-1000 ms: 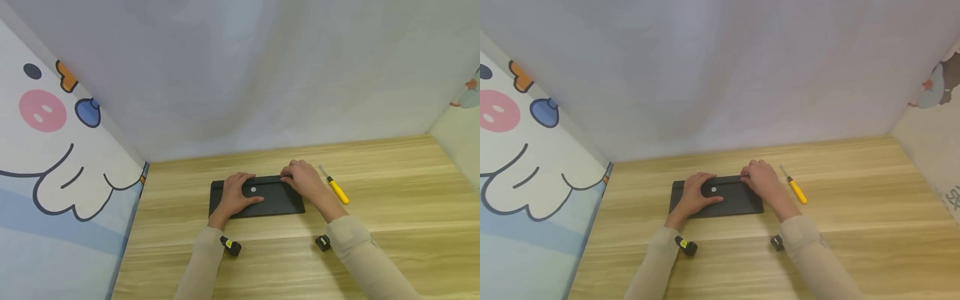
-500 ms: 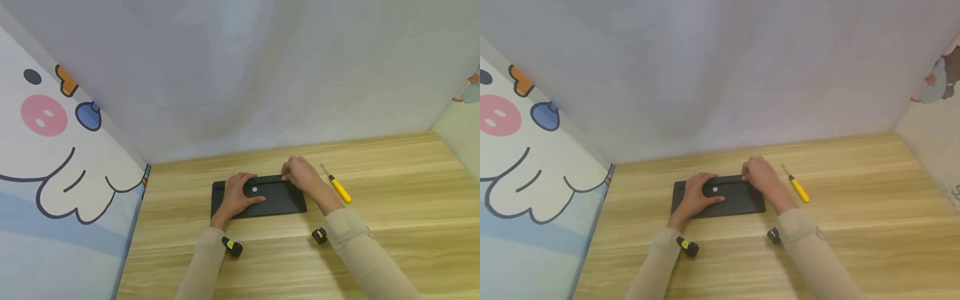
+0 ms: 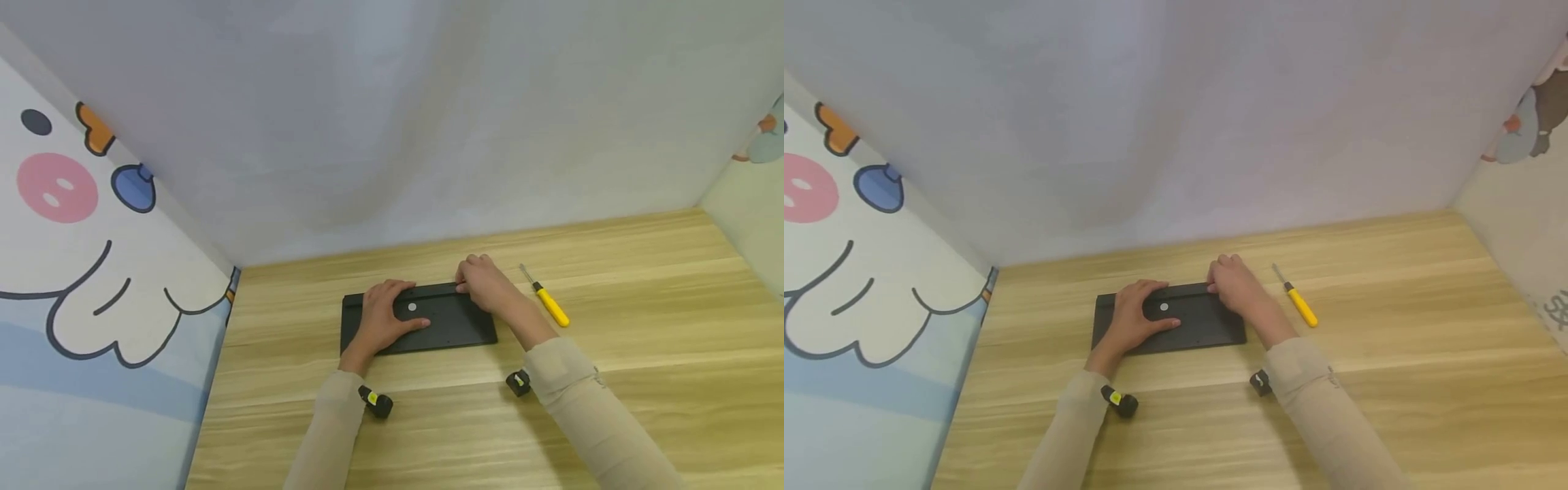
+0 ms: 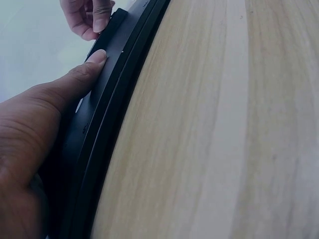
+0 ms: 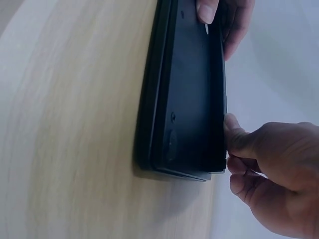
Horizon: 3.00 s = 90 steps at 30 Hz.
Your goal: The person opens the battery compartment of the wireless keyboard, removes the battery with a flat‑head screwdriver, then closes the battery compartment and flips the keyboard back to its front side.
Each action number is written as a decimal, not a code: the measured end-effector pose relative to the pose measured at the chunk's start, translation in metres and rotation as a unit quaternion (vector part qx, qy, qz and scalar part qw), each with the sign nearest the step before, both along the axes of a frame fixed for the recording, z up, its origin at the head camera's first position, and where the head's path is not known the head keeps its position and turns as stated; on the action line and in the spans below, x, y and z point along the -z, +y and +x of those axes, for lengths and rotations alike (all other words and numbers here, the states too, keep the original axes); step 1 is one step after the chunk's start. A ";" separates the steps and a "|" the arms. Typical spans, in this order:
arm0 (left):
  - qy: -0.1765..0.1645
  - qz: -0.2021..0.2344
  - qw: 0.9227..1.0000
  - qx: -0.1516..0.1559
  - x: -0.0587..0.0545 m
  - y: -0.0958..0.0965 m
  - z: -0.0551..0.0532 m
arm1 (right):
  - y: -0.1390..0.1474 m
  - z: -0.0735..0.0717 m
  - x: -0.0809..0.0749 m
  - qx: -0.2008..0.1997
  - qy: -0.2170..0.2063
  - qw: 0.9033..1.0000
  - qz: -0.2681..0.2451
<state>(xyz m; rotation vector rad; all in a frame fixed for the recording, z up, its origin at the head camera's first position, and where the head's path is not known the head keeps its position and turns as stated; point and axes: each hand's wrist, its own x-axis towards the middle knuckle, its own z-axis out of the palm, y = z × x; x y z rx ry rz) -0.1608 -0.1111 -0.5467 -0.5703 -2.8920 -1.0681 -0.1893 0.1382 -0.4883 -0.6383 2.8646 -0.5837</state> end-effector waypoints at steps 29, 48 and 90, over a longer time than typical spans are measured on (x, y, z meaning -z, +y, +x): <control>0.002 -0.009 1.000 -0.001 0.000 0.000 0.000 | 0.010 0.007 0.002 -0.017 0.058 0.997 -0.051; 0.003 -0.005 1.000 -0.001 -0.001 0.000 -0.002 | 0.012 0.000 -0.006 -0.016 0.067 0.996 -0.055; 0.009 -0.003 1.000 -0.003 -0.002 0.005 -0.002 | 0.008 -0.035 0.008 0.047 0.018 0.999 -0.010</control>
